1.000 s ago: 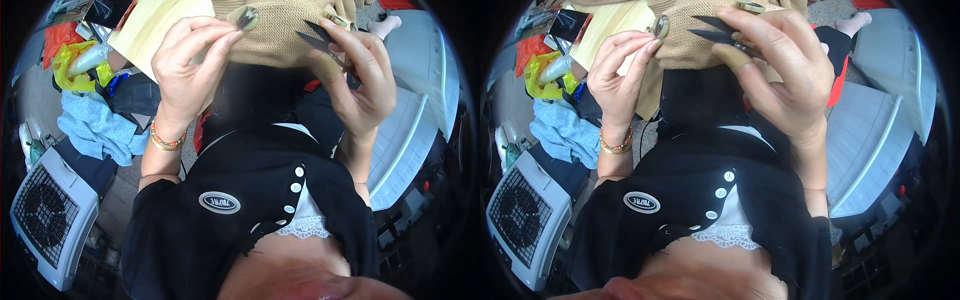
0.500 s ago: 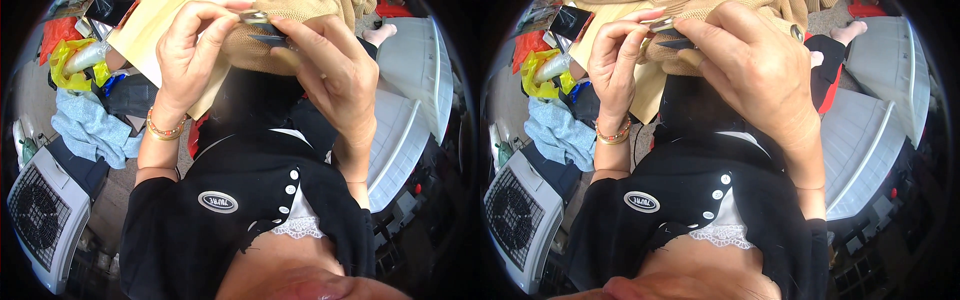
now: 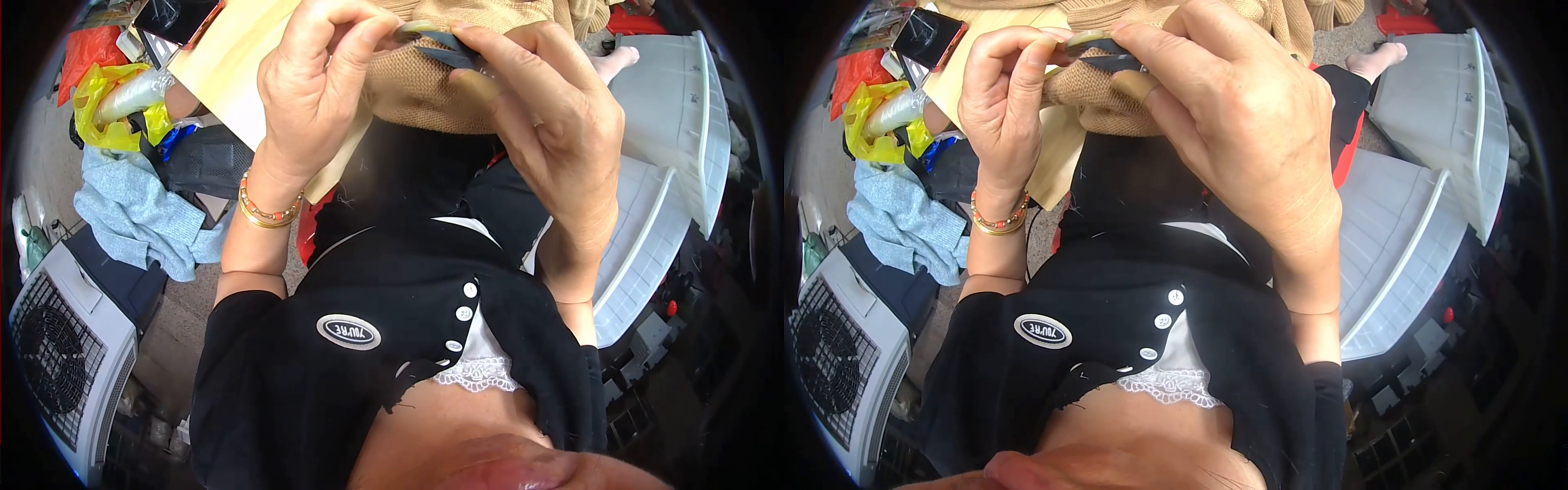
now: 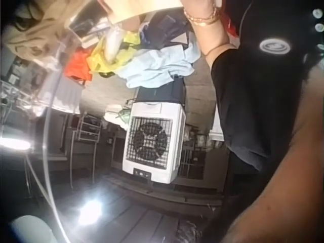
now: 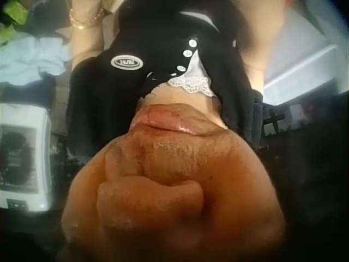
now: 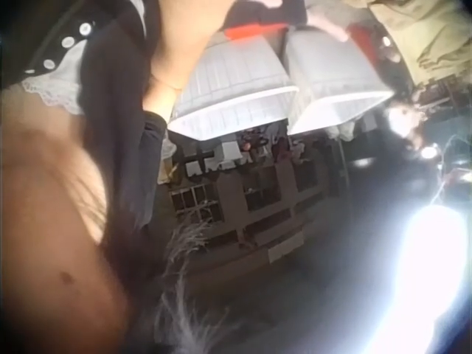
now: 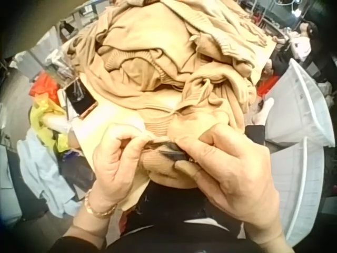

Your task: The person trims loose threads around the buttons and edges of knitted garments using thread snips, turning the fabric over to cut excess thread, and repeatedly moves garments aside to pick up new ones from the table.

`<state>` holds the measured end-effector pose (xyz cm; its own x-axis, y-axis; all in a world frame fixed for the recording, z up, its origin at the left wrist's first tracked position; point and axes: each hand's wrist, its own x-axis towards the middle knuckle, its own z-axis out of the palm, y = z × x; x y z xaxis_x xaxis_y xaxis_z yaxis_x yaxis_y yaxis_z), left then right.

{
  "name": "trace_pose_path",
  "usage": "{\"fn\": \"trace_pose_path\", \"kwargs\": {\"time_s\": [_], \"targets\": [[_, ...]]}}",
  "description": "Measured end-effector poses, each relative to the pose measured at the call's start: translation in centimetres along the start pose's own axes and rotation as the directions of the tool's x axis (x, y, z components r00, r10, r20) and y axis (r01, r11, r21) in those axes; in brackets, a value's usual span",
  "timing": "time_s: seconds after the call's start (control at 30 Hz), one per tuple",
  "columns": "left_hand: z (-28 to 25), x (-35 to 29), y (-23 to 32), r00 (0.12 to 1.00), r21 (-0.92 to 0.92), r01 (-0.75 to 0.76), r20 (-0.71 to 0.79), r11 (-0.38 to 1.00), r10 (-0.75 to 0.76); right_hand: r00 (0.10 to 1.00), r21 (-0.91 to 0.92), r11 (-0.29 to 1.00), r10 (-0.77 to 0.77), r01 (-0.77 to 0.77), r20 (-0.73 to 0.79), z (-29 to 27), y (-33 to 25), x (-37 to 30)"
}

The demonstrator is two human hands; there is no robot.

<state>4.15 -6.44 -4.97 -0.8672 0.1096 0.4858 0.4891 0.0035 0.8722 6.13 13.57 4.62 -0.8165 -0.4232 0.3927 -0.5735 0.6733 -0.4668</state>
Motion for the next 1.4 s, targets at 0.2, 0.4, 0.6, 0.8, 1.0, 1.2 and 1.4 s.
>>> {"fn": "trace_pose_path", "kwargs": {"time_s": [0.2, 0.4, 0.6, 0.8, 1.0, 1.2, 1.4], "targets": [[0.1, 0.2, 0.6, 0.995, 0.187, -0.104, 0.018, 0.977, 0.103, 0.999, -0.051, 0.999, 0.007, -0.005, 0.033, -0.3, -0.2, 0.6], [-0.2, 0.6, 0.9, 0.977, 0.351, -0.215, 0.076, 0.911, 0.201, 0.993, -0.085, 0.995, 0.057, -0.048, 0.108, -0.7, -0.5, 0.9], [-0.2, 1.3, 1.4, 0.966, 0.368, -0.258, 0.122, 0.893, 0.228, 0.993, -0.086, 0.996, -0.012, 0.022, 0.115, -2.0, -1.4, 2.6], [0.8, 2.9, 1.8, 0.954, 0.439, -0.291, 0.195, 0.85, 0.226, 0.986, -0.157, 0.985, 0.09, -0.067, 0.142, -2.4, -3.2, 3.0], [3.4, 3.9, -3.1, 0.732, -0.27, -0.678, -0.327, 0.684, 0.597, 0.979, -0.225, 0.967, 0.155, -0.123, 0.133, -2.4, -4.2, 3.0], [3.0, 3.8, -2.0, 0.788, -0.237, -0.609, -0.289, 0.757, 0.544, 0.991, -0.253, 0.964, 0.11, -0.086, 0.082, -1.9, -4.5, 3.0], [3.2, 3.9, -1.5, 0.802, -0.234, -0.588, -0.291, 0.775, 0.521, 0.993, -0.304, 0.951, 0.083, -0.054, 0.084, -1.8, -4.5, 2.8]]}}
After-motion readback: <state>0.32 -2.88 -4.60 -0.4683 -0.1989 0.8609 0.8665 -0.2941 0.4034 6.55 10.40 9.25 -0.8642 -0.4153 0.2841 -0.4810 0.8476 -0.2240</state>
